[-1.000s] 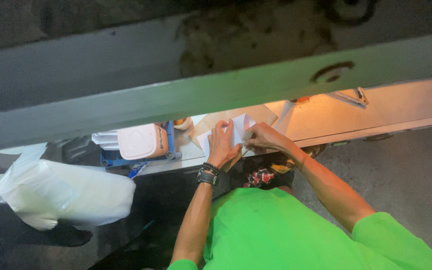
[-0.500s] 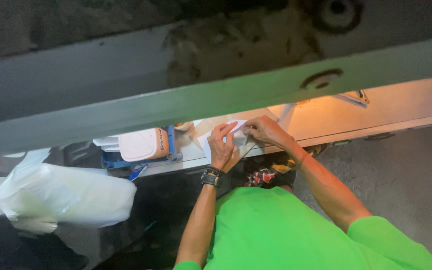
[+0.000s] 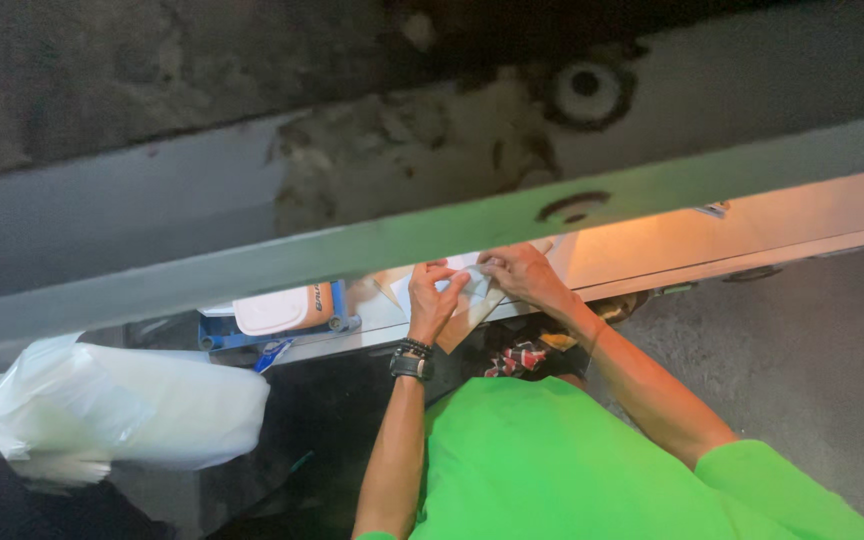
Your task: The person repeatedly folds small white paper sheets by hand on a metal countertop. The person folds each sheet in half, then folds the edges inward to form a small packet, and places it on a growing stack. The person continues this process for multiple sheets throughout the clip.
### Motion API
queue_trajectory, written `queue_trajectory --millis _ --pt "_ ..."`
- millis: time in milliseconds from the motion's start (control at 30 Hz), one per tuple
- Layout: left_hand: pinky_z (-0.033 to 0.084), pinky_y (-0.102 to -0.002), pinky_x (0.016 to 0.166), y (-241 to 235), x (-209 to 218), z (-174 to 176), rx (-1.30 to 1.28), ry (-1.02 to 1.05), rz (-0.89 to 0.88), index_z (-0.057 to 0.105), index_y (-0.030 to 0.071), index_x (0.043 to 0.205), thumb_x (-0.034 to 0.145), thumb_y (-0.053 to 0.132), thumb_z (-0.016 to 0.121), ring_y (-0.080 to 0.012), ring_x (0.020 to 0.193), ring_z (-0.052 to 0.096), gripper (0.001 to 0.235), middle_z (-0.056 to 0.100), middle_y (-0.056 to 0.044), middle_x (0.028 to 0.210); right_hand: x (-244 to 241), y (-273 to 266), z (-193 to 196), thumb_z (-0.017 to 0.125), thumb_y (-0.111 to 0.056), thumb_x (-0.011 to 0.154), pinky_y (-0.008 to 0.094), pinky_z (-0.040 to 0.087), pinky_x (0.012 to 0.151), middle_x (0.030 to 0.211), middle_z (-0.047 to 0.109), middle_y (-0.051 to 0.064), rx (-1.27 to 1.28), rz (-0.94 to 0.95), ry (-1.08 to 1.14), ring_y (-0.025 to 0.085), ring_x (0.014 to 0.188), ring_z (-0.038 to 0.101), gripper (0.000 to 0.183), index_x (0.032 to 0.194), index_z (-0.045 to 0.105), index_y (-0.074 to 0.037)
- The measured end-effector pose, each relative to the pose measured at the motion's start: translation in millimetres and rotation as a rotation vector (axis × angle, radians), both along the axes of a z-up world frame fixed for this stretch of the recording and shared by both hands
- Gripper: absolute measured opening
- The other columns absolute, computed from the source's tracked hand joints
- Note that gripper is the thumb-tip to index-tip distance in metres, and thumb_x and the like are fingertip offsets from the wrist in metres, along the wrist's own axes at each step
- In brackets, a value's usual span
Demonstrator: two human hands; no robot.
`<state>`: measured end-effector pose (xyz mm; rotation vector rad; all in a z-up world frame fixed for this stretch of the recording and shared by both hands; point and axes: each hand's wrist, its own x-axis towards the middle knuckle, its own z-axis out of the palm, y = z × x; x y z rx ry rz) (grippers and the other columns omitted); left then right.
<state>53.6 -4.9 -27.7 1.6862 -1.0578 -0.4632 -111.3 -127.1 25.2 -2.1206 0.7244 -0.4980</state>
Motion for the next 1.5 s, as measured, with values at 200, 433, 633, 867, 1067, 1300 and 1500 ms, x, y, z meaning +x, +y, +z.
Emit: queue_trajectory --millis 200,433,633,867,1067,1300,1500 --pt "0.051 -0.040 0.085 -5 1 -15 0.046 -0.010 0.040 0.078 0.000 0.085 0.076 0.022 0.084 -0.0297 0.096 0.063 0.025 0.065 -0.015 0.100 -1 -17 -21 0.075 -0.025 0.087 0.041 0.054 0.070 0.082 0.073 0.013 0.105 -0.036 0.172 0.028 0.077 0.071 0.022 0.101 0.076 -0.009" --pt "0.047 -0.043 0.089 -8 -2 -17 0.026 -0.151 0.095 0.074 -0.001 0.080 0.074 0.020 0.086 -0.0349 0.101 0.057 0.025 0.060 -0.017 0.100 11 -32 -29 0.083 -0.029 0.076 0.043 0.054 0.075 0.093 0.073 0.016 0.019 -0.019 0.246 0.032 0.086 0.070 0.037 0.101 0.071 -0.004" --pt "0.047 -0.042 0.088 -2 0 -7 0.036 -0.092 0.127 0.065 -0.003 0.073 0.069 0.016 0.088 -0.0335 0.101 0.056 0.030 0.051 -0.017 0.106 9 -37 -22 0.085 -0.032 0.074 0.044 0.054 0.074 0.087 0.071 0.015 -0.010 -0.082 0.343 0.034 0.085 0.069 0.034 0.084 0.070 -0.003" --pt "0.049 -0.041 0.085 -8 1 -24 0.012 -0.104 0.110 0.063 -0.003 0.071 0.068 0.013 0.090 -0.0323 0.097 0.056 0.031 0.050 -0.016 0.108 14 -19 -40 0.071 -0.015 0.088 0.042 0.054 0.093 0.115 0.063 0.014 -0.341 -0.101 0.091 0.033 0.110 0.064 0.018 0.103 0.067 -0.006" --pt "0.050 -0.039 0.079 -3 7 -32 0.012 -0.082 0.103 0.066 0.001 0.080 0.068 0.009 0.088 -0.0286 0.092 0.058 0.026 0.054 -0.012 0.104 15 20 -56 0.056 -0.028 0.101 0.053 0.027 0.123 0.162 0.040 0.007 -0.647 0.245 0.154 0.028 0.152 0.035 0.054 0.151 0.047 -0.012" --pt "0.050 -0.036 0.067 1 8 -39 0.104 -0.032 0.029 0.079 0.010 0.091 0.081 0.002 0.077 -0.0229 0.092 0.058 0.014 0.054 -0.008 0.111 6 17 -47 0.051 -0.040 0.100 0.059 0.011 0.126 0.170 0.024 0.001 -0.554 0.279 0.318 0.024 0.158 0.018 0.066 0.160 0.034 -0.016" --pt "0.051 -0.038 0.084 -2 10 -40 0.007 -0.155 -0.061 0.076 0.006 0.098 0.085 0.005 0.075 -0.0270 0.097 0.059 0.013 0.052 -0.013 0.117 7 13 -54 0.050 -0.039 0.103 0.060 0.011 0.126 0.171 0.023 0.001 -0.589 0.256 0.284 0.025 0.158 0.018 0.063 0.160 0.033 -0.017"
